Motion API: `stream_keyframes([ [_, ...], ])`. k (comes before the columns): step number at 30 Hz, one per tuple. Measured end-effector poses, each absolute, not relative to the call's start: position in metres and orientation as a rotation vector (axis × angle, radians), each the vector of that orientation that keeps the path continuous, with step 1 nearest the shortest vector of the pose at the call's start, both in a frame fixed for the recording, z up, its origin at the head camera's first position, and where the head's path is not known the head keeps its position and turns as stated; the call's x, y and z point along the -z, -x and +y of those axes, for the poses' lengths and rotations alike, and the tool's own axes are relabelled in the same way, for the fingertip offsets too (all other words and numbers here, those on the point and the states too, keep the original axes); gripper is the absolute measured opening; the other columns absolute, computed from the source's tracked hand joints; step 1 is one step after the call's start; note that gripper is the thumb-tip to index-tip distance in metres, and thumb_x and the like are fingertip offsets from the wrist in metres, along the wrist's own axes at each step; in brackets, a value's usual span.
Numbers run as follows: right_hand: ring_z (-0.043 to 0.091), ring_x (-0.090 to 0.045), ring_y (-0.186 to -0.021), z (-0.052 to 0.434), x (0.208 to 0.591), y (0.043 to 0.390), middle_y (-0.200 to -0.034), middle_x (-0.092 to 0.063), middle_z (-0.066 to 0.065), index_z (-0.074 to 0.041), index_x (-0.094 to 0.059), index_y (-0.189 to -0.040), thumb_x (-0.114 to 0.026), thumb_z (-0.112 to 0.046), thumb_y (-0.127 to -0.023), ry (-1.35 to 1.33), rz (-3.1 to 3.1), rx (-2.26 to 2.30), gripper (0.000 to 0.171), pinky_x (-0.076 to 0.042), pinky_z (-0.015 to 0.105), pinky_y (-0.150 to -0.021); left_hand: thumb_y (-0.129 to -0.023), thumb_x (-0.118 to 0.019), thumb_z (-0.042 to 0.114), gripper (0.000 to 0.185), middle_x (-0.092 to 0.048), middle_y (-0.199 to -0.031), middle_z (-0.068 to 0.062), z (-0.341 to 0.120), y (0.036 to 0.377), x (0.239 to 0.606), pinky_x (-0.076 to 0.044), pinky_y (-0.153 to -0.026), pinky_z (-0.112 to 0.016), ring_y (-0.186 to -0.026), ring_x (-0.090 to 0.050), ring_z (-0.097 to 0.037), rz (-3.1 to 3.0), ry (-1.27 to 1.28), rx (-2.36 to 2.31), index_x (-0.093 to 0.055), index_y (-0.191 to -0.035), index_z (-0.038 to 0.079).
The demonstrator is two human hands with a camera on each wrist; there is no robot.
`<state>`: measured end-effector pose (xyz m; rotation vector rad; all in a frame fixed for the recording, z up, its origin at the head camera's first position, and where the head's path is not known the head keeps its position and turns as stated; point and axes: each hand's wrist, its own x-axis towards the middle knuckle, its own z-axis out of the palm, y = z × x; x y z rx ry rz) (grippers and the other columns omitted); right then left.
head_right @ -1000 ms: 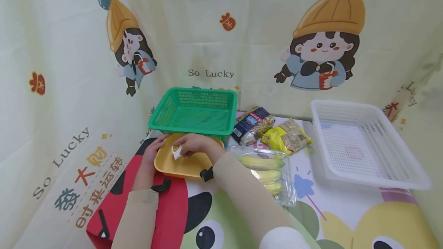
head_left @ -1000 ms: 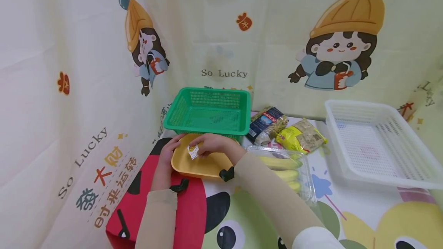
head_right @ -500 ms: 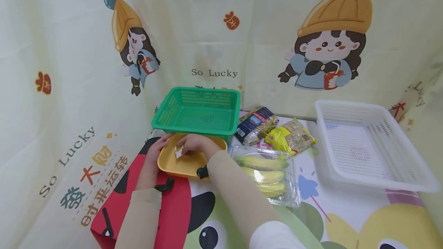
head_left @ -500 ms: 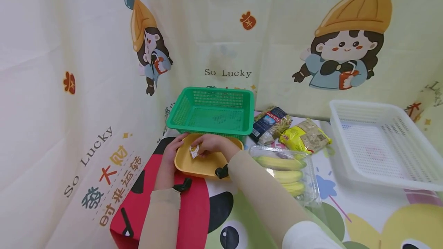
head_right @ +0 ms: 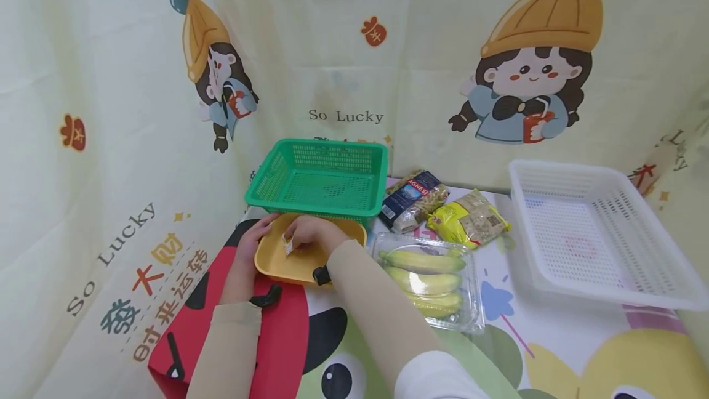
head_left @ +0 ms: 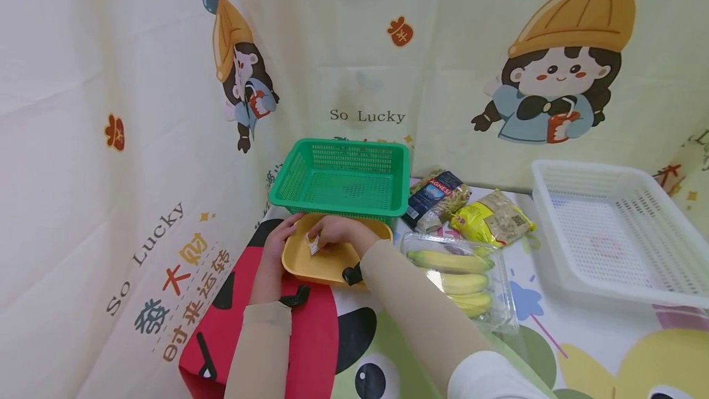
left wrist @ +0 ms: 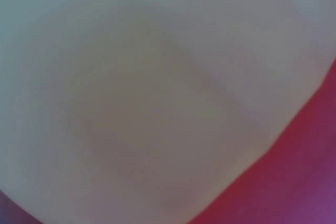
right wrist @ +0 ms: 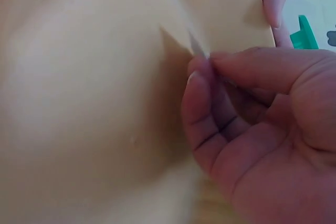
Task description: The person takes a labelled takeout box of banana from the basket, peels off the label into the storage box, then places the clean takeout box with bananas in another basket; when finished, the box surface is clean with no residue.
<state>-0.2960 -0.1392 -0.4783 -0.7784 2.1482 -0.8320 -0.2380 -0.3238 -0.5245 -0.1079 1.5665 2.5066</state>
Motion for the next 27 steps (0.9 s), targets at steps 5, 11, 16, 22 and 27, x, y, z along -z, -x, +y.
stream_keyframes([
  [5, 0.012, -0.054, -0.075, -0.1423, 0.4796, 0.2958, -0.12, -0.062, 0.008, -0.005, -0.064, -0.13, -0.06, -0.002, -0.09, 0.87, 2.236, 0.665, 0.04, -0.046, 0.018, -0.064, -0.106, -0.031, 0.008, 0.048, -0.041, -0.15, -0.003, -0.3221, 0.2388, 0.5267, -0.043, -0.106, -0.023, -0.127, -0.049, -0.012, 1.551, 0.084, -2.534, -0.029, -0.153, -0.002],
  [11, 0.015, -0.054, -0.078, -0.1448, 0.479, 0.2943, -0.115, -0.062, 0.007, -0.006, -0.064, -0.13, -0.057, -0.002, -0.093, 0.887, 2.25, 0.613, 0.039, -0.046, 0.019, -0.064, -0.106, -0.031, 0.007, 0.048, -0.039, -0.152, -0.006, -0.3212, 0.239, 0.5275, -0.044, -0.104, -0.021, -0.126, -0.049, -0.011, 1.548, 0.059, -2.554, -0.029, -0.153, -0.002],
  [16, 0.017, -0.053, -0.096, -0.147, 0.4816, 0.2939, -0.121, -0.064, 0.003, -0.011, -0.064, -0.132, -0.057, -0.005, -0.093, 0.93, 2.323, 0.519, 0.039, -0.045, 0.02, -0.074, -0.106, -0.029, 0.008, 0.048, -0.031, -0.158, -0.01, -0.322, 0.2391, 0.5271, -0.044, -0.104, -0.02, -0.124, -0.051, -0.008, 1.55, 0.06, -2.549, -0.028, -0.154, -0.001],
  [22, 0.016, -0.054, -0.101, -0.1485, 0.4835, 0.2936, -0.126, -0.065, 0.002, -0.013, -0.065, -0.13, -0.06, -0.01, -0.094, 0.951, 2.412, 0.462, 0.036, -0.05, 0.023, -0.087, -0.106, -0.029, 0.007, 0.048, -0.026, -0.161, -0.013, -0.3225, 0.2397, 0.5274, -0.043, -0.105, -0.02, -0.125, -0.05, -0.007, 1.584, 0.061, -2.547, -0.029, -0.153, -0.003],
  [27, 0.015, -0.054, -0.099, -0.148, 0.4839, 0.2947, -0.121, -0.067, 0.0, -0.016, -0.069, -0.125, -0.059, -0.012, -0.094, 0.994, 2.489, 0.362, 0.032, -0.049, 0.025, -0.09, -0.106, -0.03, 0.007, 0.048, -0.028, -0.161, -0.011, -0.3218, 0.2386, 0.5262, -0.043, -0.105, -0.02, -0.125, -0.049, -0.008, 1.582, 0.102, -2.548, -0.031, -0.153, -0.001],
])
